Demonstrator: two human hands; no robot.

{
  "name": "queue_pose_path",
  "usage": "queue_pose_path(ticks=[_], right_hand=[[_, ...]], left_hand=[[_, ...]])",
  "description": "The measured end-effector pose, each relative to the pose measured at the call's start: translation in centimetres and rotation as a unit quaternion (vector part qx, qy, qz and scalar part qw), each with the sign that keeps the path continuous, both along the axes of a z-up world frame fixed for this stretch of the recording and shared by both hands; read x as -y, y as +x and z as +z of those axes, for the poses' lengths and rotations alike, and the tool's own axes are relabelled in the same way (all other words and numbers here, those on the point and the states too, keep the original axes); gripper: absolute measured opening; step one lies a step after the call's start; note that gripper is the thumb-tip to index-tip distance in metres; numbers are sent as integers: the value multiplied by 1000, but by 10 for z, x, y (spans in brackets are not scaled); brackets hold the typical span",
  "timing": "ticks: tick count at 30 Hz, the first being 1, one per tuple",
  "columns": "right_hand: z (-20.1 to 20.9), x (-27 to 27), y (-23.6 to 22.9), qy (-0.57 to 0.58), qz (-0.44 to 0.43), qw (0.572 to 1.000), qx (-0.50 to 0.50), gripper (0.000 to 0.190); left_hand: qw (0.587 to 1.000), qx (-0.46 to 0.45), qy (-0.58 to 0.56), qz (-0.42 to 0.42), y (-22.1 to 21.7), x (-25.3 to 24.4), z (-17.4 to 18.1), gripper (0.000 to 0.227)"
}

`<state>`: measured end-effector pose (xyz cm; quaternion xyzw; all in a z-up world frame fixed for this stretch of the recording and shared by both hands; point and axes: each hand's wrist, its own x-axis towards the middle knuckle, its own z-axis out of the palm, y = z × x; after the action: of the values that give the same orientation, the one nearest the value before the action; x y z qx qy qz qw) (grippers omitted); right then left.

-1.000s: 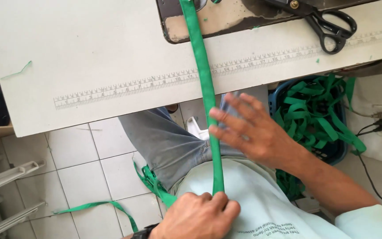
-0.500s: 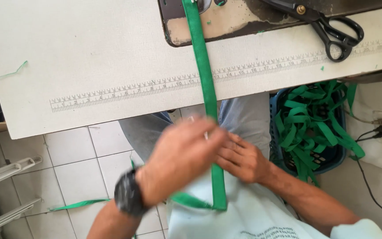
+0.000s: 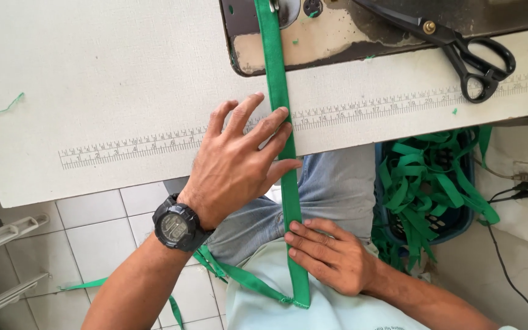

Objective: Feeding and aligning green fabric strips through an industrial sewing machine.

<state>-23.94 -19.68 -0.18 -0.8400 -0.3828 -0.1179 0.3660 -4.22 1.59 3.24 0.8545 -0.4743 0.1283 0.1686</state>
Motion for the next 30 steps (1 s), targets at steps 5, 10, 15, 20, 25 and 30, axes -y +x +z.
queue_pose_path(ticks=[5, 10, 15, 20, 25, 30], right_hand=[[-4, 2, 9, 3, 1, 1000, 7, 20], [-9, -1, 22, 23, -18, 999, 29, 19], [-19, 1, 29, 26, -43, 998, 41, 19], [-23, 0, 41, 33, -46, 998, 43, 20], [-21, 0, 55, 44, -37, 998, 34, 20], [-20, 1, 65, 51, -41, 998, 25, 26]], left_hand=[[1000, 0, 7, 9, 6, 0, -3, 54], [1000, 0, -8, 5, 19, 1, -2, 52], [1000, -15, -10, 2, 29, 3, -6, 53], [1000, 1, -10, 7, 41, 6, -9, 50], [1000, 4, 3, 11, 49, 6, -11, 53], [1000, 9, 1, 14, 53, 7, -13, 52]])
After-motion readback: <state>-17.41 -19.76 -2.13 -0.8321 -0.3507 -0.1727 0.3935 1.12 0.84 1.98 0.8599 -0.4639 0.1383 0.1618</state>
